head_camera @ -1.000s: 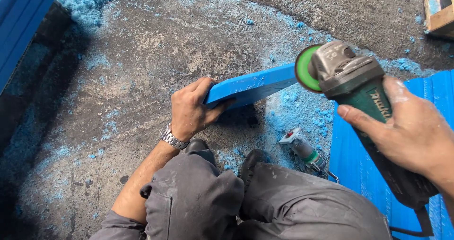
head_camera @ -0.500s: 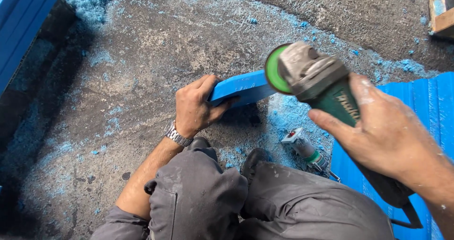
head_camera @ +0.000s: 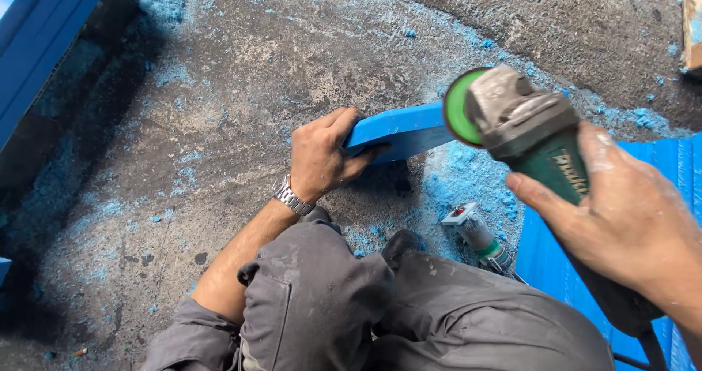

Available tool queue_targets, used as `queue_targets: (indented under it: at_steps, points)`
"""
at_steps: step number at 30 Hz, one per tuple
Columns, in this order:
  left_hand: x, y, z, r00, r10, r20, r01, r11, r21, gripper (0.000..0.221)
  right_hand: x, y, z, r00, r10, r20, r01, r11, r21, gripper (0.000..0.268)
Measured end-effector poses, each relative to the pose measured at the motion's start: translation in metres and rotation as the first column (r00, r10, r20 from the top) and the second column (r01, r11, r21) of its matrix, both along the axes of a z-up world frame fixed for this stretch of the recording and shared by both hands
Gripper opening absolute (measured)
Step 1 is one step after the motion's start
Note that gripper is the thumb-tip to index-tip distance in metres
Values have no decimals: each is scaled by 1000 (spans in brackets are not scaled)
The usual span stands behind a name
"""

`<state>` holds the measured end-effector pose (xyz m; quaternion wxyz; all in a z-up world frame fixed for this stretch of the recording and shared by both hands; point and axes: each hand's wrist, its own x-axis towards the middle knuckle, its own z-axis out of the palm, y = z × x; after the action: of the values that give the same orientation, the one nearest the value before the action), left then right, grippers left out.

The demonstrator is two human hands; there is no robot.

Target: The recorder uses an angle grinder to sand and finish the edges of blue plastic components on a production floor.

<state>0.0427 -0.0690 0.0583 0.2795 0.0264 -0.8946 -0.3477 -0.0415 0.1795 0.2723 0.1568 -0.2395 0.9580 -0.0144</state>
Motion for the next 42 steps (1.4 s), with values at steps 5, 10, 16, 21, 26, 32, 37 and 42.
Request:
queue_targets:
  at_steps: [5,10,16,21,26,32,37,42]
  points:
    - [-3,-1,-2,1000,-9,-4,9,1000,21,43,0,1,-4,992,-103,-68,110,987,113,65]
    - [-3,0,-1,1000,-15,-17,15,1000,2,41,8,-9,-3,1000,-12,18,11,999,43,67]
    - [-3,-1,-1,1000,9,-18,-9,1000,-5,42,5,-11,3,992,-99,-81,110,983,148,65]
    - [-3,1,-3,999,-9,-33,10,1000,19,44,16,-19,-3,987,-149,67,139,981,132,73]
    - [-2,4,-4,999,17,-28,-17,1000,1,40,12,-11,-1,993,69,-99,-67,998,20,68]
    - [-5,3,-2,1000,20,-24,-20,1000,-11,38,18,-25,1,997,-79,16,77,994,78,75]
    - [-3,3,-2,999,27,-28,-28,999,-16,41,16,-19,-1,999,11,-36,-10,999,42,70]
    - [-4,1,-4,999,22,-40,-23,999,-36,41,16,-20,-2,998,-25,-51,25,1000,-6,74]
